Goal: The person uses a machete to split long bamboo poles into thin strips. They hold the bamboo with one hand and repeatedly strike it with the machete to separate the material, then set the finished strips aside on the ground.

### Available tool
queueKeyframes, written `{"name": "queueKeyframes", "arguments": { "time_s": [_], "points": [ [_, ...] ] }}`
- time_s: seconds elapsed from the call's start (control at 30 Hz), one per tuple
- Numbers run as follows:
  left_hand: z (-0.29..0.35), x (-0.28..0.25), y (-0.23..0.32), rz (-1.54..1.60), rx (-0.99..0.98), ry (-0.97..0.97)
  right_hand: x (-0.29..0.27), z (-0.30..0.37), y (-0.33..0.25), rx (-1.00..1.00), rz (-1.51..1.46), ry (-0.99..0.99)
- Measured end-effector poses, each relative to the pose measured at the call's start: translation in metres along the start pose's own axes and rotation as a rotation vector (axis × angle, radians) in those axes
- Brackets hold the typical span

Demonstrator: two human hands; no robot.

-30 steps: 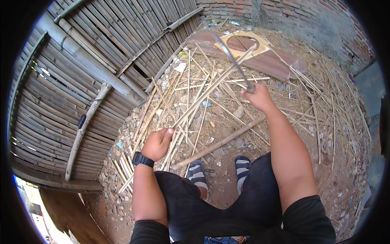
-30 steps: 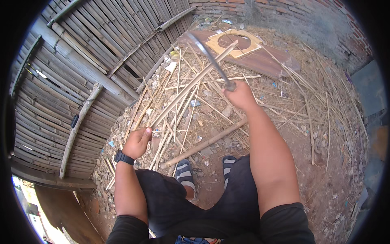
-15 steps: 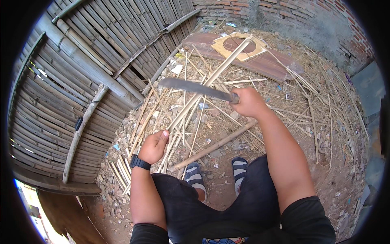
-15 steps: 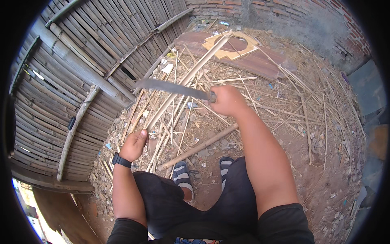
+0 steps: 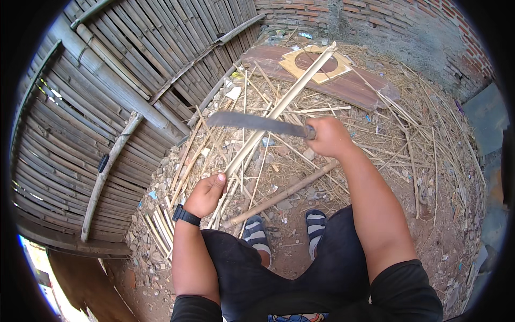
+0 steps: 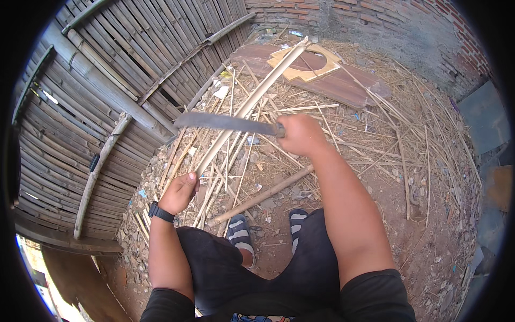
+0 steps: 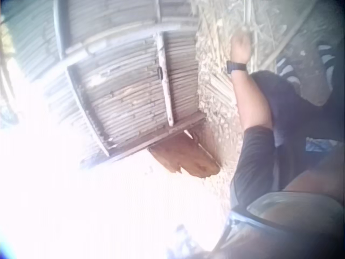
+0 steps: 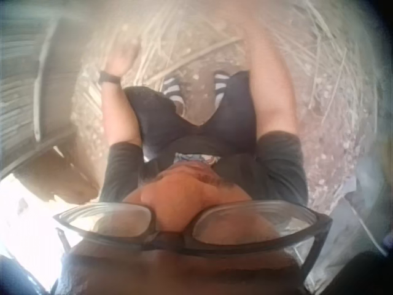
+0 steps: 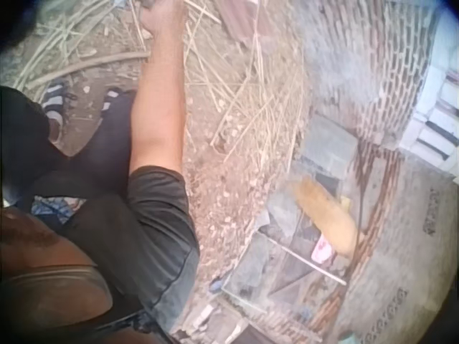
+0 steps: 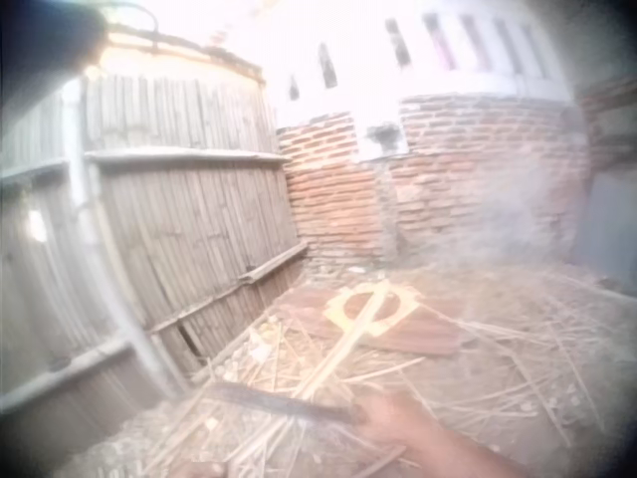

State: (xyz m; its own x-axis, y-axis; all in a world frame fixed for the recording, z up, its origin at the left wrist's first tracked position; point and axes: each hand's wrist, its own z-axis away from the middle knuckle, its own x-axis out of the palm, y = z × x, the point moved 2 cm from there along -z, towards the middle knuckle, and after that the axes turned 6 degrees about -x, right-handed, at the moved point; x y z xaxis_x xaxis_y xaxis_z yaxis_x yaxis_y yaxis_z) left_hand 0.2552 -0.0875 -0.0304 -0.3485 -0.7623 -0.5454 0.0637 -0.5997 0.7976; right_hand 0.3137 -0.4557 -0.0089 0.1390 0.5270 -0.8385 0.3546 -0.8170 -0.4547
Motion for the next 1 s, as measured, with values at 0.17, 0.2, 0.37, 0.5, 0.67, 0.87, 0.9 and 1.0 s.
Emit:
{"name": "queueKeyframes", "arguments": {
  "time_s": [0.17,0.2,0.37,0.5,0.67,0.87,0.9,1.0],
  "points": [
    [-0.004,-0.008,-0.007,-0.079,-0.013,0.049,-0.006,0.004,0.047,0.378,-0.134,0.284],
    [-0.007,-0.011,-0.01,-0.06,-0.019,0.03,-0.005,0.005,0.045,0.355,-0.103,0.23],
    [-0.012,-0.001,-0.004,0.027,-0.017,-0.068,0.015,0.002,-0.004,-0.219,0.142,0.086],
    [0.001,0.002,0.006,0.174,-0.12,-0.159,0.01,-0.005,0.001,-0.122,0.082,0.072],
    [-0.002,-0.005,-0.009,0.263,-0.285,-0.217,0.002,0.004,0.037,0.294,-0.056,0.247],
    [-0.003,-0.003,0.003,0.281,-0.245,-0.247,0.013,-0.001,-0.017,-0.22,0.169,0.05],
    [-0.002,-0.002,0.003,0.275,-0.232,-0.249,0.015,-0.002,-0.021,-0.283,0.19,0.03],
    [0.0,0.003,-0.001,0.116,-0.129,-0.132,0.013,-0.007,0.017,0.166,-0.153,-0.002]
  ]
}}
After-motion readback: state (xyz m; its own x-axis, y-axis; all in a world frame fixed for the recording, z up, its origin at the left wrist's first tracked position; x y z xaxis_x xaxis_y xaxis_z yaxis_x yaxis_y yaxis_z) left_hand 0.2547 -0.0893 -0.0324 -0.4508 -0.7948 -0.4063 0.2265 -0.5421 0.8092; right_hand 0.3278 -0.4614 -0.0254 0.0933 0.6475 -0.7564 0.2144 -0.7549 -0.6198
